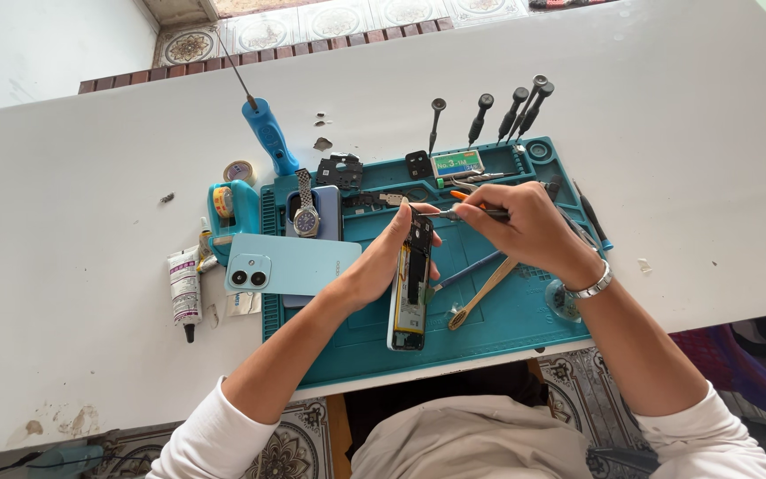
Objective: The person repairs a smartphone at a workbench, using a screwdriver to unscrew and pry components from the opened phone. They remove the back cover, work on the internal board, detach the battery, and handle small internal parts and tools on a teal repair mat.
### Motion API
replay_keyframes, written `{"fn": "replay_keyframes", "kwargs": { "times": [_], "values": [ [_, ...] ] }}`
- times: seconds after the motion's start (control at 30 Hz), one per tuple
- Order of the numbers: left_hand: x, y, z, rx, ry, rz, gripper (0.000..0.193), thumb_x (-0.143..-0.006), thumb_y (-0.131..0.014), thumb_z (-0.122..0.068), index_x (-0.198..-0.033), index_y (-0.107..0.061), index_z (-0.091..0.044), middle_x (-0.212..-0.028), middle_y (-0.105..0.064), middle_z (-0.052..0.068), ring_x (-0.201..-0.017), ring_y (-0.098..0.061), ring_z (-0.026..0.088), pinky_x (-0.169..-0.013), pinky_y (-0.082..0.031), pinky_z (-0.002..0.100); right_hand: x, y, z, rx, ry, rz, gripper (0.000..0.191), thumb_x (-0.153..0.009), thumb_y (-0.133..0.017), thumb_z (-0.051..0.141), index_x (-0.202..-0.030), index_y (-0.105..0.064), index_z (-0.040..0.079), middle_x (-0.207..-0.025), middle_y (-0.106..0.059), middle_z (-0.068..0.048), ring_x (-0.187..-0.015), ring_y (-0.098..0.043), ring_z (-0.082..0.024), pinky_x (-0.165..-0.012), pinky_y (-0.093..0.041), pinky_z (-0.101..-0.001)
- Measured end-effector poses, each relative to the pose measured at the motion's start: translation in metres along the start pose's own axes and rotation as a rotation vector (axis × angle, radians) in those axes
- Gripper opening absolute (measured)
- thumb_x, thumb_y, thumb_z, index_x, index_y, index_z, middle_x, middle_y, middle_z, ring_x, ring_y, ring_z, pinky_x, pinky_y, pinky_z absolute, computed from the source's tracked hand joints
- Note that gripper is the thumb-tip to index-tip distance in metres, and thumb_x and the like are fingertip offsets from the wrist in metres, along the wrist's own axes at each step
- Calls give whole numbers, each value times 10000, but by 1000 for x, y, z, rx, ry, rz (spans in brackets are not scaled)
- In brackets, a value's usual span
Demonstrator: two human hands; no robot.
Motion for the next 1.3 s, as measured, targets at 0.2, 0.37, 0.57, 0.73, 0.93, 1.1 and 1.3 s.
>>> {"fn": "replay_keyframes", "kwargs": {
  "times": [0.2,0.37,0.57,0.73,0.93,1.1,1.3],
  "values": [
    [1,1,-1,29,17,-12,948,-848,-198,-839,-1455,-403,-140,-1027,-564,86,-836,-715,163,-711,-623,372,1,4,10,-44,195,-48,461,-861,-773,331,-1137,-620,-5,-674,-694,-5,-447,-565,-12,-399,-356,-183],
    [-1,-1,-1,49,38,-16,953,-835,-191,-843,-1447,-399,-142,-1040,-575,89,-827,-718,177,-714,-624,386,0,5,10,60,88,-12,429,-861,-778,344,-1136,-662,35,-574,-665,-25,-399,-513,-62,-409,-331,-211],
    [1,-1,-1,3,46,-49,973,-833,-176,-857,-1452,-409,-144,-1044,-570,91,-850,-719,171,-738,-608,386,1,5,7,46,-20,29,325,-875,-770,294,-1043,-694,26,-537,-624,-32,-364,-450,-69,-379,-293,-230],
    [2,-2,-3,7,62,-44,971,-823,-166,-850,-1478,-371,-162,-1060,-588,95,-851,-716,174,-741,-617,395,1,5,9,43,22,-7,258,-856,-779,251,-973,-730,27,-552,-642,-16,-379,-464,-40,-367,-301,-218],
    [3,-4,-4,-30,76,-38,967,-815,-137,-844,-1485,-368,-186,-1071,-586,92,-861,-717,176,-762,-627,427,2,6,10,-9,39,-36,234,-853,-786,240,-959,-746,35,-552,-640,-6,-385,-454,-32,-372,-291,-206],
    [3,-4,-3,-25,75,-29,959,-819,-127,-845,-1474,-395,-198,-1071,-584,87,-863,-713,177,-777,-622,437,3,6,9,-36,31,-30,230,-850,-781,233,-956,-748,32,-524,-616,4,-386,-453,-19,-370,-290,-196],
    [3,-4,-3,-3,62,-25,947,-826,-134,-841,-1470,-398,-199,-1067,-591,89,-852,-715,177,-769,-619,427,3,6,9,-22,6,-16,221,-849,-780,232,-949,-759,36,-496,-592,5,-376,-444,-25,-369,-275,-203]
  ]
}}
Point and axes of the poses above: each hand's wrist, its own x-axis away from the middle knuckle, its own y-axis out of the back of the hand, z = x × y, the point moved 4 cm from there along -x, towards the middle knuckle
